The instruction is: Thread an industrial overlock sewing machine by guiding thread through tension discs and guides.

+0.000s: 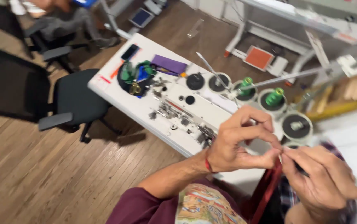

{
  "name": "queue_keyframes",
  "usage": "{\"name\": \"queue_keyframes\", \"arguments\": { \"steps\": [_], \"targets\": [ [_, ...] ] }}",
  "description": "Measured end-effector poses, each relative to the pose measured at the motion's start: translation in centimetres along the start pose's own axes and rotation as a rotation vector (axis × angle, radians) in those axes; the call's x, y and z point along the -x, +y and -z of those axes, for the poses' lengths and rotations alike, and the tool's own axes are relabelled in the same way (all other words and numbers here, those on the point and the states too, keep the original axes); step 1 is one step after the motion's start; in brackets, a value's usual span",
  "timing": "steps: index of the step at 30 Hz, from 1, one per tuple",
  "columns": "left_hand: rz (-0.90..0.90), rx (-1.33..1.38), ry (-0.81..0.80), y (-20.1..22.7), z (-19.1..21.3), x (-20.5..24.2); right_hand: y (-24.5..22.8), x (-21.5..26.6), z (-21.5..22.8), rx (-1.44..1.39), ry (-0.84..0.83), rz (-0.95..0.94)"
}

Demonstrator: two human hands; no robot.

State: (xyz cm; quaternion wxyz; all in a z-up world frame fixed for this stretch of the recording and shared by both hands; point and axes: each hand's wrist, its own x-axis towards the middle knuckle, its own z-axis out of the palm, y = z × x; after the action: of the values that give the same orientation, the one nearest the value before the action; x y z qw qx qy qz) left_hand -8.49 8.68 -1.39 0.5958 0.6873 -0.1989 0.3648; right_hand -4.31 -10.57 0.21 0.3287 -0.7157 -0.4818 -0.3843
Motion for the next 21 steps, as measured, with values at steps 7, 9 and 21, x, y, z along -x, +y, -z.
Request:
{"name": "queue_keyframes", "arguments": {
  "steps": [7,9,21],
  "targets": [
    [0.061,-0.044,-0.033,-1.2,2.6,1.3,-2.3,0.8,1.1,0.051,-0.056,-0.217],
    [0.078,-0.058,-0.021,-2.5,3.4,1.6,-1.9,2.3,1.6,0.076,-0.037,-0.286],
    [0.253,-0.429,-0.178,-10.3,4.6,6.0,0.0,6.3,-1.1,0.002,-0.023,-0.435]
  ]
}}
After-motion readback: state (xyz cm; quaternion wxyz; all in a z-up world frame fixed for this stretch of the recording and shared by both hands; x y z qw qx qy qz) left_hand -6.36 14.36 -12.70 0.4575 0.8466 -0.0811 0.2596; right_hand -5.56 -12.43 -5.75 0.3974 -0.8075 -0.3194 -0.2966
